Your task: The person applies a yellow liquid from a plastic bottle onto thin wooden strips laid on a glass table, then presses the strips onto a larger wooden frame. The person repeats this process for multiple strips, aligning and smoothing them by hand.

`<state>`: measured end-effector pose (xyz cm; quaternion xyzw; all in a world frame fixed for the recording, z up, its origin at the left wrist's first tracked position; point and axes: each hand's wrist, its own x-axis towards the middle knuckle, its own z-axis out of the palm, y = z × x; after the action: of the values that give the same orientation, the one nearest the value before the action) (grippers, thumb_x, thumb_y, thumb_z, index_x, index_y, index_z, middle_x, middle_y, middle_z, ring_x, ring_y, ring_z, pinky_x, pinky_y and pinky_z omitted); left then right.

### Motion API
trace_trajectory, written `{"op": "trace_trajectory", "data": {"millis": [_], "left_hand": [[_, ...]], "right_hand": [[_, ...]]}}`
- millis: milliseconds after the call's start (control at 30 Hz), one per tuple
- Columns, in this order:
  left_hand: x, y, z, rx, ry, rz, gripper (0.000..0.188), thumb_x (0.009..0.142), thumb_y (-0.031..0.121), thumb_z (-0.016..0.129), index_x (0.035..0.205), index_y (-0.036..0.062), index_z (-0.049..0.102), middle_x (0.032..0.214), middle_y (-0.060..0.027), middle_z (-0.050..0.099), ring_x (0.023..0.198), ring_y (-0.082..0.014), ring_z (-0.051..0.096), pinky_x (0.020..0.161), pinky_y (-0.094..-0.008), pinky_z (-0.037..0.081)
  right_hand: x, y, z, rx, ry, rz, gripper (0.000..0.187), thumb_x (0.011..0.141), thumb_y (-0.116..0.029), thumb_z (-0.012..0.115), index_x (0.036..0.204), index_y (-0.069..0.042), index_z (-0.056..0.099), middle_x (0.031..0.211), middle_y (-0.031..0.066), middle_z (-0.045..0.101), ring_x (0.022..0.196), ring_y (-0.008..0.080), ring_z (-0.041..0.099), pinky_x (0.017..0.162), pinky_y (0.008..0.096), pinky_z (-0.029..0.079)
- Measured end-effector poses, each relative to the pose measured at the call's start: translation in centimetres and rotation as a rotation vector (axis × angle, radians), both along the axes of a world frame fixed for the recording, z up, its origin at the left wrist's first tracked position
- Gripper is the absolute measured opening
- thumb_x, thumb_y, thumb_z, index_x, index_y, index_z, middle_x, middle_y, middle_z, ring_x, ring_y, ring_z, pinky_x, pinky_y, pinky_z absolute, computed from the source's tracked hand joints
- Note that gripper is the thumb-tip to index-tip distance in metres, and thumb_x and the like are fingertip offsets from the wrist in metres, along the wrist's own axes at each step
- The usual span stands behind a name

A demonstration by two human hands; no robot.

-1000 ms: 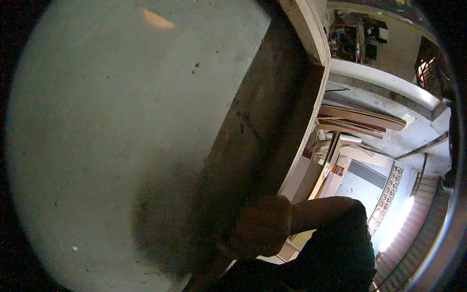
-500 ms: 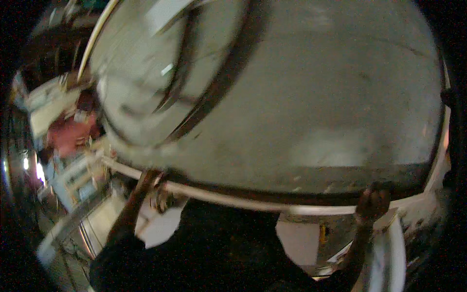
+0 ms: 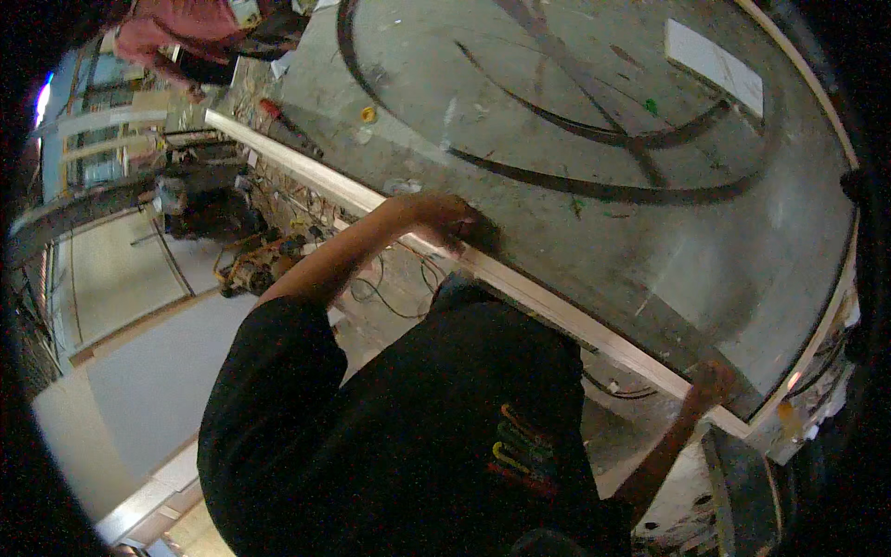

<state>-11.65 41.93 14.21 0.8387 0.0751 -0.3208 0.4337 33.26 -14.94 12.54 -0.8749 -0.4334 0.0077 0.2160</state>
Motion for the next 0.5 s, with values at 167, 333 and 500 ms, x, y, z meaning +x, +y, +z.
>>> {"op": "trace_trajectory", "data": {"millis": [167,333,500], "left_hand": [[-0.2,0.3,0.4,0.142,-0.007,-0.124,0.056,0.079,0.043,0.081,0.128,0.02,0.069,0.118,-0.0136,0.072,0.11,-0.0392,0.068,0.094,-0.0493,0.054],[-0.7,-1.0,2.4,0.238,0.069,0.167,0.055,0.075,0.042,0.083,0.12,0.0126,0.072,0.112,-0.015,0.073,0.106,-0.0379,0.069,0.09,-0.0489,0.055],[-1.4,-1.6,1.6,0.123,0.09,0.301,0.059,0.071,0.046,0.086,0.113,0.006,0.073,0.11,-0.0161,0.074,0.106,-0.0368,0.069,0.088,-0.0485,0.055]], "right_hand": [[-13.7,19.3,2.3,0.062,0.137,0.161,0.015,0.091,-0.02,0.072,0.095,-0.005,0.071,0.102,0.0126,0.067,0.102,0.0315,0.061,0.093,0.0433,0.047],[-23.8,34.0,6.7,-0.02,0.399,0.367,0.02,0.092,-0.029,0.071,0.098,-0.01,0.073,0.104,0.013,0.068,0.104,0.0347,0.061,0.097,0.0465,0.044],[-29.6,44.0,7.7,-0.047,0.435,0.625,0.021,0.091,-0.028,0.07,0.1,-0.009,0.073,0.107,0.0147,0.068,0.106,0.0365,0.06,0.099,0.0487,0.044]]}}
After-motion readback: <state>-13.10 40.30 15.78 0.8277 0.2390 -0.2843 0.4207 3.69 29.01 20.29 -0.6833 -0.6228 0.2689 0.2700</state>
